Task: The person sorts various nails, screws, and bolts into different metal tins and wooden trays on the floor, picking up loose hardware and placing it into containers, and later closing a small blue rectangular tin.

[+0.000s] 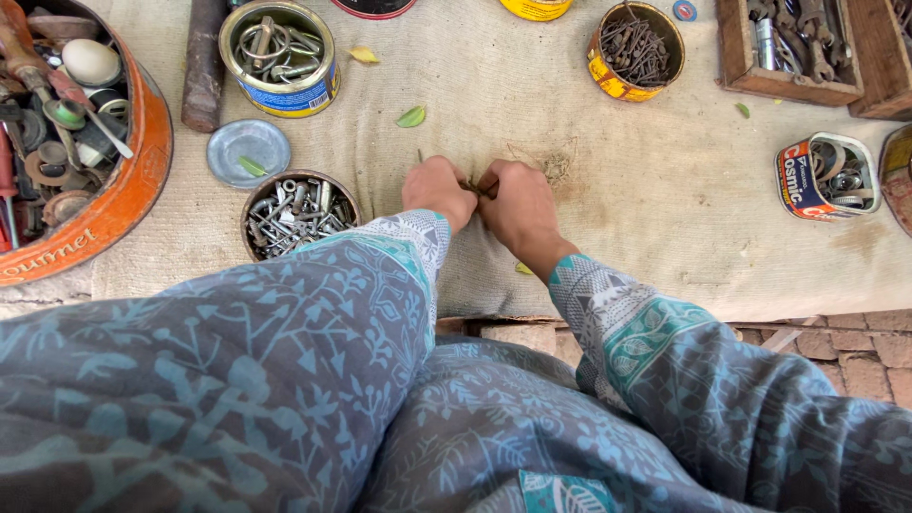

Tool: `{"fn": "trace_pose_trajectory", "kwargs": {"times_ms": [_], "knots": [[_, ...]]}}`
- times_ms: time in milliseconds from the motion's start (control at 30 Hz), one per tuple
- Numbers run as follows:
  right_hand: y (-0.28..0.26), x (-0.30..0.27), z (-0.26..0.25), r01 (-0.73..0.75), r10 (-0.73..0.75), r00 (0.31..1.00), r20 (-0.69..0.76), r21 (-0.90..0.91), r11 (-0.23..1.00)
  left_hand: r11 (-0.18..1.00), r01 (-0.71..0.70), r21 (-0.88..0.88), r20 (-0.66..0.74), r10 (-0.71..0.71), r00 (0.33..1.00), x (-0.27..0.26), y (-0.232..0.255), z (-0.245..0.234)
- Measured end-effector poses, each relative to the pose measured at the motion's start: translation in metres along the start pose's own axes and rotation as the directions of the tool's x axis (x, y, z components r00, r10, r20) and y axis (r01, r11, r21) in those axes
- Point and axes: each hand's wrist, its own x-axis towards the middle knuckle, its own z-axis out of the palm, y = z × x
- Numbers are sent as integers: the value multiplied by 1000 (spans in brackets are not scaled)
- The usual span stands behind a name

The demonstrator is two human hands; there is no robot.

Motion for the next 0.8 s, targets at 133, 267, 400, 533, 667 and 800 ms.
{"fn": "trace_pose_trajectory", "kwargs": {"times_ms": [133,267,400,533,667,800], "knots": [[9,8,5,-56,55,998,15,143,988,954,87,-287,-53,-106,993,0,-6,7],[24,19,15,-320,239,947,214,569,758,840,269,-471,-3,-306,952,3,-2,16],[43,30,15,-432,214,902,375,755,494,687,284,-669,86,-307,948,4,7,13],[58,47,1,-350,91,934,345,834,426,809,225,-543,-20,-281,960,2,42,9],[77,75,-32,-290,71,955,287,862,416,877,187,-442,-160,-282,946,14,91,19],[112,108,-68,-211,108,977,183,894,394,877,120,-465,-167,-220,961,47,143,50]]}}
